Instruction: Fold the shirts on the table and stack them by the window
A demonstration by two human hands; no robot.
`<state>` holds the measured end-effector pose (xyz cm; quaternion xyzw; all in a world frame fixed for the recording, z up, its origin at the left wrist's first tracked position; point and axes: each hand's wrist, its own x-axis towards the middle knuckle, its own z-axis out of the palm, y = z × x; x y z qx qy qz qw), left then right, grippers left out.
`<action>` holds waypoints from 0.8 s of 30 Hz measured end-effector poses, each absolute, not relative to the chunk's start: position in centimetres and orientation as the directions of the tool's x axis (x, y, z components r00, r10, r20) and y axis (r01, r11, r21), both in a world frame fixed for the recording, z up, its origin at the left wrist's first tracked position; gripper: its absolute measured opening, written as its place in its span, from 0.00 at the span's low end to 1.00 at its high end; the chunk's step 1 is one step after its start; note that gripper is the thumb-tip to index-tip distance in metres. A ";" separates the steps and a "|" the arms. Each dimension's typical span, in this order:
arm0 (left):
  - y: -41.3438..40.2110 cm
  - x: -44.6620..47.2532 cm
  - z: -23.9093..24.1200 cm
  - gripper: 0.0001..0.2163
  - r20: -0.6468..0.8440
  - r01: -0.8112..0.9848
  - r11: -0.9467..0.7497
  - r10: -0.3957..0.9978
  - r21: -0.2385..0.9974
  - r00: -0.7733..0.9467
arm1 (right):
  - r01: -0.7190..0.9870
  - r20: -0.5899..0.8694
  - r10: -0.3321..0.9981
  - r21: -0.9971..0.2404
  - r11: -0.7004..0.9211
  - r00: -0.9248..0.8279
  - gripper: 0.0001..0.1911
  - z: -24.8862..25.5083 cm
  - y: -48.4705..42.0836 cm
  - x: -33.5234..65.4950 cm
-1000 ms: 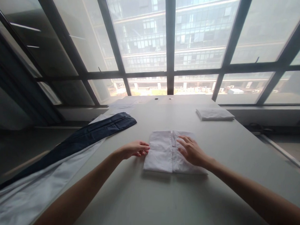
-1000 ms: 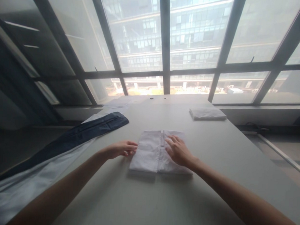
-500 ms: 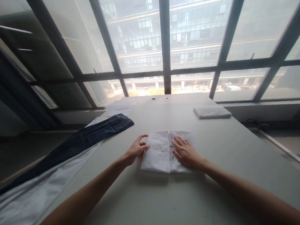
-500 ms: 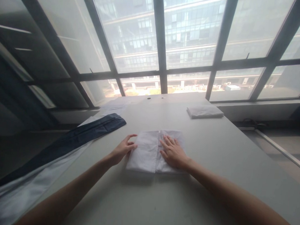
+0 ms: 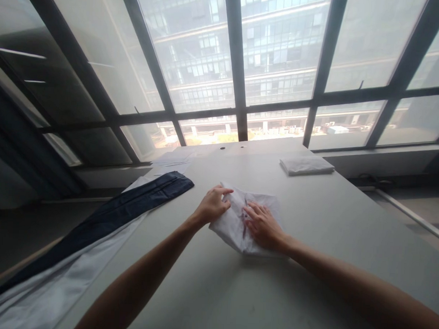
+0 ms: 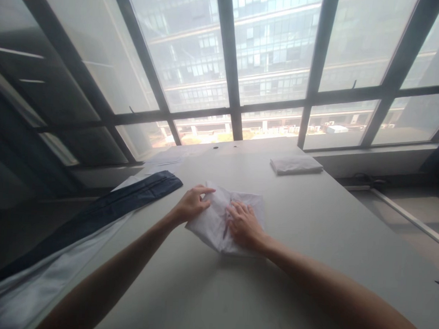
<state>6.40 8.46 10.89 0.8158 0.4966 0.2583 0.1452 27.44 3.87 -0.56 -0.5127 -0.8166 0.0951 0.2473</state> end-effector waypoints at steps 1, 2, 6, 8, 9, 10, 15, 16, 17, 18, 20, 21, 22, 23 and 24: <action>8.4 7.1 11.3 0.22 0.282 0.748 -0.489 0.872 0.448 0.401 | 0.776 0.325 0.873 -0.414 0.476 -0.362 0.26 -0.5 3.7 27.3; 8.2 7.9 11.7 0.22 0.288 0.753 -0.512 0.858 0.413 0.425 | 0.763 0.338 0.865 -0.420 0.492 -0.371 0.25 -0.5 3.7 27.3; 6.9 10.6 12.7 0.23 0.292 0.751 -0.582 0.811 0.313 0.507 | 0.713 0.366 0.849 -0.467 0.523 -0.382 0.19 -1.0 4.0 27.1; 6.0 11.7 12.9 0.23 0.275 0.763 -0.588 0.806 0.269 0.524 | 0.682 0.378 0.851 -0.513 0.521 -0.365 0.15 -1.3 4.9 27.4; 5.6 12.2 12.9 0.22 0.267 0.770 -0.586 0.807 0.252 0.527 | 0.667 0.384 0.856 -0.541 0.512 -0.346 0.14 -1.3 5.5 27.6; 5.2 12.6 13.0 0.22 0.258 0.774 -0.585 0.808 0.241 0.530 | 0.658 0.388 0.863 -0.564 0.499 -0.322 0.15 -1.3 6.3 27.9; 4.7 13.2 13.1 0.20 0.232 0.772 -0.588 0.807 0.242 0.543 | 0.808 0.327 0.903 -0.428 0.405 -0.279 0.15 0.3 9.8 28.9; 4.9 13.0 13.0 0.20 0.233 0.775 -0.583 0.811 0.245 0.537 | 0.843 0.291 0.909 -0.366 0.393 -0.297 0.15 0.6 10.1 28.8; 5.0 12.8 13.0 0.21 0.233 0.779 -0.577 0.815 0.247 0.530 | 0.866 0.256 0.912 -0.312 0.392 -0.320 0.15 0.8 10.4 28.7; 5.2 12.5 13.0 0.21 0.233 0.783 -0.569 0.821 0.249 0.522 | 0.875 0.229 0.910 -0.272 0.401 -0.346 0.16 0.9 10.4 28.5; 5.7 11.8 12.9 0.22 0.226 0.793 -0.552 0.832 0.258 0.506 | 0.874 0.211 0.899 -0.232 0.426 -0.382 0.17 1.0 10.3 28.1; 5.9 11.4 12.9 0.22 0.221 0.796 -0.545 0.837 0.265 0.500 | 0.872 0.217 0.895 -0.225 0.434 -0.389 0.18 0.9 10.2 28.0; 6.1 11.2 12.9 0.22 0.219 0.797 -0.539 0.842 0.274 0.494 | 0.870 0.224 0.892 -0.223 0.440 -0.393 0.18 0.9 10.1 27.9; 6.2 10.9 12.8 0.22 0.218 0.797 -0.534 0.845 0.281 0.489 | 0.867 0.228 0.889 -0.224 0.445 -0.398 0.18 1.0 10.1 27.9; 6.3 10.8 12.8 0.22 0.220 0.797 -0.531 0.847 0.287 0.485 | 0.867 0.227 0.890 -0.229 0.444 -0.396 0.19 1.1 10.0 27.9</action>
